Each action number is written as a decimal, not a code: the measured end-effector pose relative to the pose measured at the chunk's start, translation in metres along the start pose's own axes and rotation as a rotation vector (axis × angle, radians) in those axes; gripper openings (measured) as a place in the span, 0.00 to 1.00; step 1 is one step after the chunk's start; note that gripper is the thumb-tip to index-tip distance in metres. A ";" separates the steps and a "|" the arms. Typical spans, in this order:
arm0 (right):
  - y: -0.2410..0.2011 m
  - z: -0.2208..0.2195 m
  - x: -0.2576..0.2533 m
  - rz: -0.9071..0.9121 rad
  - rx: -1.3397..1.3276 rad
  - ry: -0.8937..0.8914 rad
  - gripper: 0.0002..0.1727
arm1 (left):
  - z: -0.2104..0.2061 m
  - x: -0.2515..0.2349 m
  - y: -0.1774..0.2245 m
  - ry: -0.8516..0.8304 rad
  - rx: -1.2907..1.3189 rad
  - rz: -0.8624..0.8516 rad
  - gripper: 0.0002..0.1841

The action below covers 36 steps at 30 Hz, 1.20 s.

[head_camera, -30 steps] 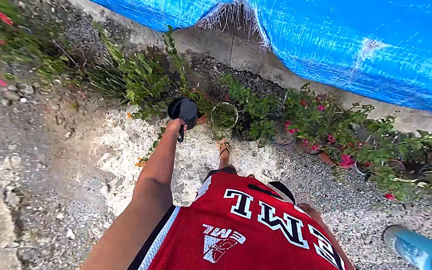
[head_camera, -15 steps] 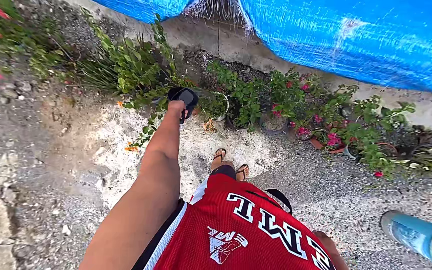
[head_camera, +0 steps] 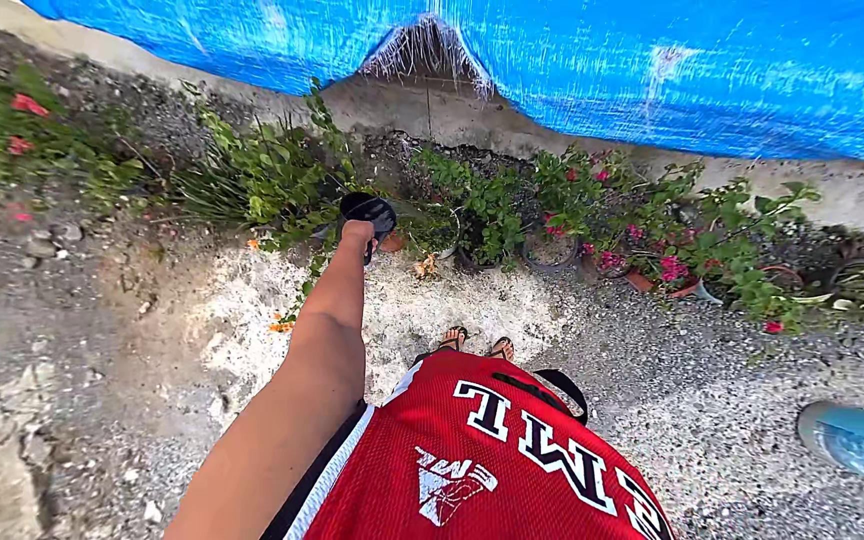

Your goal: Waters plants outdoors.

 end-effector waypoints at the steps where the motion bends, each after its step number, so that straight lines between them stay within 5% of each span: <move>1: -0.005 -0.002 0.004 -0.001 -0.017 0.013 0.25 | 0.001 -0.003 0.000 -0.011 -0.007 -0.009 0.15; 9: 0.001 -0.015 -0.011 -0.063 -0.181 0.035 0.26 | 0.012 -0.019 -0.001 -0.027 -0.062 -0.042 0.16; 13: -0.029 -0.014 0.034 -0.140 -0.161 0.035 0.26 | 0.017 -0.025 0.002 -0.036 -0.077 -0.064 0.16; 19: 0.010 -0.039 -0.070 0.096 -0.007 0.134 0.29 | 0.025 -0.041 -0.016 -0.034 0.518 0.043 0.15; 22: -0.014 -0.045 -0.050 0.038 0.013 0.011 0.28 | 0.039 -0.045 -0.019 -0.044 0.676 0.073 0.13; 28: -0.041 -0.052 -0.020 0.302 0.022 0.170 0.28 | 0.067 -0.061 -0.019 -0.064 0.590 0.082 0.23; 31: -0.062 -0.048 0.031 -0.039 -0.018 0.014 0.26 | 0.075 -0.071 -0.019 -0.052 0.519 0.088 0.27; 36: -0.028 -0.057 -0.015 -0.004 -0.091 0.068 0.26 | 0.090 -0.087 -0.024 0.024 0.398 0.096 0.27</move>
Point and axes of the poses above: each hand's wrist, its own x-axis away from the middle knuckle, its own z-axis out of the back of the hand, y = z × x, the point moved 8 cm from there along -x, towards the middle knuckle, and after that the axes turned 14 degrees about -z, right-handed, at the moved point
